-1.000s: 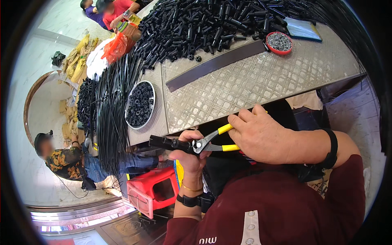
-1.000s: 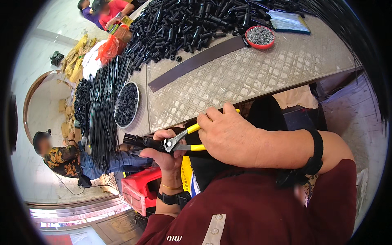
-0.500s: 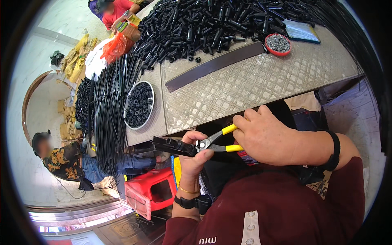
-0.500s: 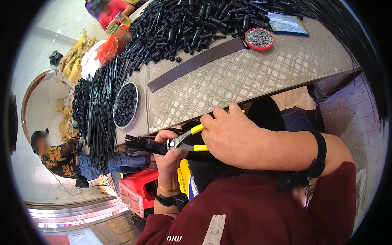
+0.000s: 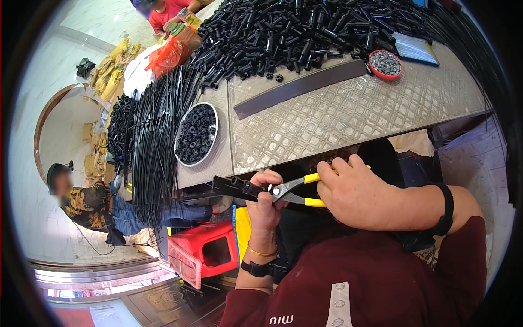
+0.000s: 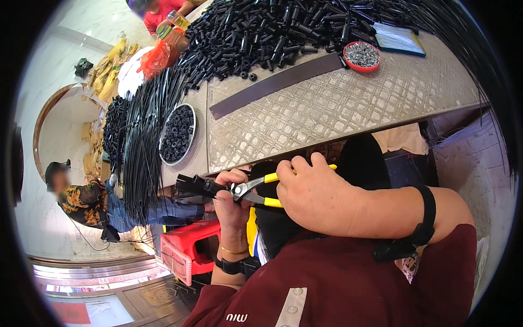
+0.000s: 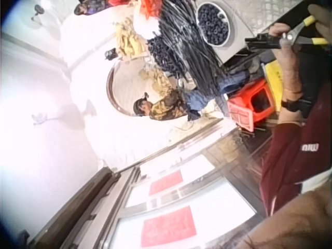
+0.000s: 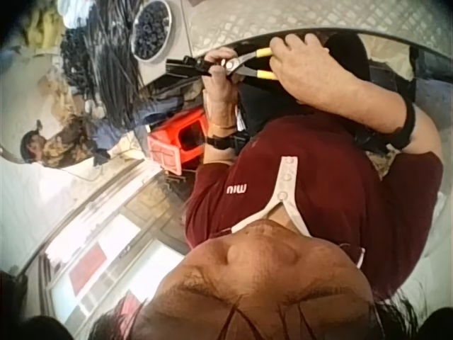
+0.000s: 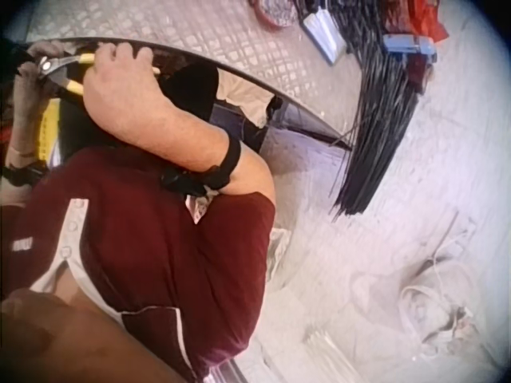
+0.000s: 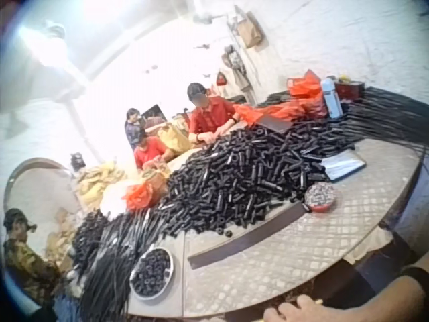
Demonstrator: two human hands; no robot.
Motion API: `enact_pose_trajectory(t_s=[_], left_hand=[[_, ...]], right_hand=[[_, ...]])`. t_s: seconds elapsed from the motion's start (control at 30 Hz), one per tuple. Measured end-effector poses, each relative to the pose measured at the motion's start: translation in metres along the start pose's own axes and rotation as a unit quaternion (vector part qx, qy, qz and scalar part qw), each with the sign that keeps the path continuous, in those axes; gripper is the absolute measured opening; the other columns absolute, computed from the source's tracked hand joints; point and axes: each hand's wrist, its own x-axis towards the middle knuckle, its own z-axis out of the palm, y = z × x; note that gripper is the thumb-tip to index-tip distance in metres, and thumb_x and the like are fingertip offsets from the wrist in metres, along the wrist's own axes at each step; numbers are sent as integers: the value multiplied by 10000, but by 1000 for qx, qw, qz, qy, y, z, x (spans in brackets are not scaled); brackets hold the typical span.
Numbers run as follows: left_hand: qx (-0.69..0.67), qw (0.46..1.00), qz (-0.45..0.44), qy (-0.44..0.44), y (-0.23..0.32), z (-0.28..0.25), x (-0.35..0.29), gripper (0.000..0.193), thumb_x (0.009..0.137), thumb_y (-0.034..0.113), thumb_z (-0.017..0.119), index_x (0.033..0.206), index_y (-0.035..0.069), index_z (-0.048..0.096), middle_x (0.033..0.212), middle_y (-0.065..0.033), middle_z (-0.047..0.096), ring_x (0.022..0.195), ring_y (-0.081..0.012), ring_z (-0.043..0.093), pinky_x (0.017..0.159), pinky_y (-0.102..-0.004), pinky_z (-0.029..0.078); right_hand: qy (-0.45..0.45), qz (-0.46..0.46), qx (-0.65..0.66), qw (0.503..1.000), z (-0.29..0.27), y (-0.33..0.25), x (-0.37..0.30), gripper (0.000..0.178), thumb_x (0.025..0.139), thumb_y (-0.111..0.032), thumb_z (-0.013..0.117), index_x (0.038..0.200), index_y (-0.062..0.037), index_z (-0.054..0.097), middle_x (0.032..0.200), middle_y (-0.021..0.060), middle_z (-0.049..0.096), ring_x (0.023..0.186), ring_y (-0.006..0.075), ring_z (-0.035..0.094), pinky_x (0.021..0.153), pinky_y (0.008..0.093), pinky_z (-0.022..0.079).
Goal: The person assembles components by inserting black rods into a plastic base and securing them with metal rings using yellow-handled pliers. They then align the rods on a metal guide and repeat the process to build a larger bundle.
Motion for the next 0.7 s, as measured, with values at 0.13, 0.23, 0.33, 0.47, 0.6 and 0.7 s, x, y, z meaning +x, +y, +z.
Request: enact_pose_trajectory(t_s=[0.13, 0.23, 0.33, 0.47, 0.6, 0.7], left_hand=[[-19, 997, -63, 37, 8, 4, 3, 820, 625, 788, 527, 928, 26, 531, 768, -60, 517, 466, -70, 414, 406, -205, 333], [-23, 997, -71, 12, 13, 0, 5, 913, 634, 861, 313, 895, 12, 523, 791, -86, 555, 414, -89, 413, 382, -208, 331], [-9, 996, -86, 35, 19, 4, 6, 943, 596, 863, 355, 937, 4, 542, 710, -59, 548, 415, -76, 400, 396, -207, 321], [-2, 994, -100, 34, 19, 4, 4, 969, 565, 858, 417, 968, -10, 564, 655, -45, 532, 448, -71, 425, 418, -208, 326], [10, 994, -106, 13, 16, 6, 3, 960, 572, 854, 421, 955, -15, 566, 657, -51, 544, 457, -76, 441, 423, -212, 337], [10, 994, -106, 2, 15, 7, 3, 952, 582, 849, 423, 961, -12, 567, 668, -57, 556, 456, -79, 441, 423, -216, 345]], right_hand=[[1, 2, 43, 999, 10, 6, 5, 188, 738, -187, 572, 795, -20, 638, 842, 108, 528, 797, 226, 508, 614, 342, 374], [114, 7, 12, 993, 21, 12, 7, 169, 744, -173, 565, 793, -27, 635, 867, 99, 537, 830, 234, 520, 642, 350, 392], [47, 8, 43, 998, 11, 19, 3, 146, 746, -168, 565, 773, -44, 637, 886, 79, 545, 860, 227, 529, 673, 344, 415], [-5, -12, 75, 997, -7, 24, 4, 125, 737, -168, 574, 751, -63, 641, 890, 67, 551, 853, 212, 536, 680, 327, 436], [-21, -29, 89, 995, -14, 28, 6, 122, 727, -168, 586, 742, -63, 646, 888, 70, 554, 836, 207, 551, 653, 314, 457], [-49, -41, 126, 990, -18, 33, 9, 121, 710, -159, 608, 746, -49, 644, 887, 81, 555, 832, 227, 564, 649, 338, 473]])
